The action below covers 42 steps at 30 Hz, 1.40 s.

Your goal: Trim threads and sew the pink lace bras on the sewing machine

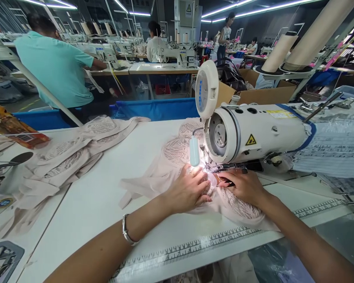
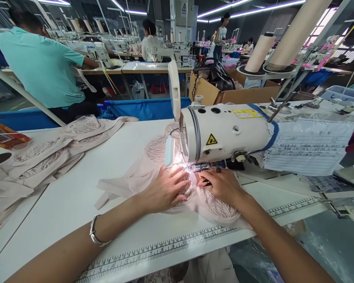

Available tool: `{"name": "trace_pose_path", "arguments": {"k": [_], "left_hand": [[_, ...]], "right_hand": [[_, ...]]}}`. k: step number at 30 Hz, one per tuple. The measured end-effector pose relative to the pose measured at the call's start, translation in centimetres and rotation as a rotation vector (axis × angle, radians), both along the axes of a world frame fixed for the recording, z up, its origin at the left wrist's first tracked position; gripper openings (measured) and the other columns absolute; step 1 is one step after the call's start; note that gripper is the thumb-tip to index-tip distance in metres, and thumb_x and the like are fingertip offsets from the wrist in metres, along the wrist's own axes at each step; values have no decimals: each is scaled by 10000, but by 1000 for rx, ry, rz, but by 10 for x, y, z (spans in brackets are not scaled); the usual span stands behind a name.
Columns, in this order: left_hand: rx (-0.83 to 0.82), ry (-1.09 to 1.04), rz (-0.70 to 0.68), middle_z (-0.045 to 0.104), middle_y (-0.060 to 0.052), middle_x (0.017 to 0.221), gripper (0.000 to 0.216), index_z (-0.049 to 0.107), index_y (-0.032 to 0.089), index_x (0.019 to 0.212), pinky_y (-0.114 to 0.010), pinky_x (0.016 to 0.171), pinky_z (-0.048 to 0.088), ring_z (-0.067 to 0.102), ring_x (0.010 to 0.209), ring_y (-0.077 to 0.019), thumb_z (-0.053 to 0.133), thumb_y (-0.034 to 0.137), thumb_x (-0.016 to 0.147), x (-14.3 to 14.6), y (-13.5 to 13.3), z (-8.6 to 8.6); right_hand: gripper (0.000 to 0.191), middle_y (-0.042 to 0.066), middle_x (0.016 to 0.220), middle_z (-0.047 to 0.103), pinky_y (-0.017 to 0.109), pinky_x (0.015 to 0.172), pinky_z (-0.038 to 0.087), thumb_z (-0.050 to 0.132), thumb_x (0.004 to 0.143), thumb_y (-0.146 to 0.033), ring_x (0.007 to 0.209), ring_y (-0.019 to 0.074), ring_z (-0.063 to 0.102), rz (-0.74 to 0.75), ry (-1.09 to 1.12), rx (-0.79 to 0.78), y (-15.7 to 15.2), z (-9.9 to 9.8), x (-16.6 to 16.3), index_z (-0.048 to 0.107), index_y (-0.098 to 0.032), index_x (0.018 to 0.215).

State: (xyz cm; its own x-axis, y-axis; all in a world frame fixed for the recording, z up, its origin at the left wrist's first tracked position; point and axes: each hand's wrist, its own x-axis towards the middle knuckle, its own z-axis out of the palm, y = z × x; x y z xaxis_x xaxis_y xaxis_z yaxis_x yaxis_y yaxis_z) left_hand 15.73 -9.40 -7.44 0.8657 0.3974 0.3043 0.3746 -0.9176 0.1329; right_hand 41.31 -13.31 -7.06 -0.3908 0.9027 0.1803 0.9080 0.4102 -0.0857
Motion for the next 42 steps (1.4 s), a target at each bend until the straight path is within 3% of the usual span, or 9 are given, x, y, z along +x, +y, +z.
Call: {"name": "trace_pose_path", "arguments": {"k": [3,5,9,12,17,22,26,33,42], "left_hand": [[-27,21,-18,649,-123,1079,496,652,139,947,-560,1077,246,551,1118,-311,401,561,1018,2,-2,1],[-33,28,-28,654,-113,1044,520,646,131,993,-552,1073,249,573,1053,-296,384,579,1016,2,-3,1],[-13,15,-17,661,-114,1051,526,623,131,1153,-548,1059,258,595,1002,-282,366,571,1024,1,-3,0],[23,12,-16,671,-127,1064,531,644,148,1134,-562,1064,250,592,1036,-296,350,576,1026,0,-2,-2],[30,8,-11,669,-155,1130,563,651,132,1114,-568,1082,236,565,1155,-335,342,594,1020,-1,-2,-3],[4,16,-1,679,-165,1114,641,636,119,1145,-581,1077,247,601,1096,-343,299,646,1004,-1,-1,-3],[23,30,4,667,-172,1176,597,607,127,1211,-575,1059,270,585,1124,-343,306,606,1020,0,-2,-2],[10,9,-11,687,-174,1143,570,632,118,1143,-573,1091,249,587,1144,-338,320,582,1029,2,-5,-3],[3,1,34,649,-194,1265,567,593,124,1220,-617,1103,205,536,1254,-361,318,581,1028,0,1,-3]], "right_hand": [[190,30,922,780,303,675,455,683,839,-366,775,230,710,-68,-23,7,-14,2,1,672,-241,981],[183,14,846,767,293,652,435,629,859,-270,733,215,692,-79,-39,4,-21,1,1,664,-237,1036],[612,-21,751,724,266,672,408,492,760,-22,695,163,646,30,-95,-17,-22,1,1,646,-295,1286],[731,-33,671,678,261,644,385,477,708,1,638,153,601,70,-131,-65,-16,3,-1,638,-337,1336],[723,-16,704,705,266,592,366,470,711,-9,666,166,616,39,-144,-107,-7,7,-5,652,-332,1332],[734,-26,824,753,262,588,378,458,738,-7,730,168,655,-12,-130,-102,-3,5,-9,616,-365,1359],[637,2,885,766,277,620,412,471,729,-22,768,187,670,9,-80,-18,-5,-1,-5,664,-277,1281],[630,-21,659,645,239,646,424,436,694,19,643,139,592,207,44,136,-8,-8,7,754,-287,1143],[645,-21,732,699,227,640,432,483,713,22,779,155,649,107,-6,67,5,-18,7,744,-337,1181]]}}
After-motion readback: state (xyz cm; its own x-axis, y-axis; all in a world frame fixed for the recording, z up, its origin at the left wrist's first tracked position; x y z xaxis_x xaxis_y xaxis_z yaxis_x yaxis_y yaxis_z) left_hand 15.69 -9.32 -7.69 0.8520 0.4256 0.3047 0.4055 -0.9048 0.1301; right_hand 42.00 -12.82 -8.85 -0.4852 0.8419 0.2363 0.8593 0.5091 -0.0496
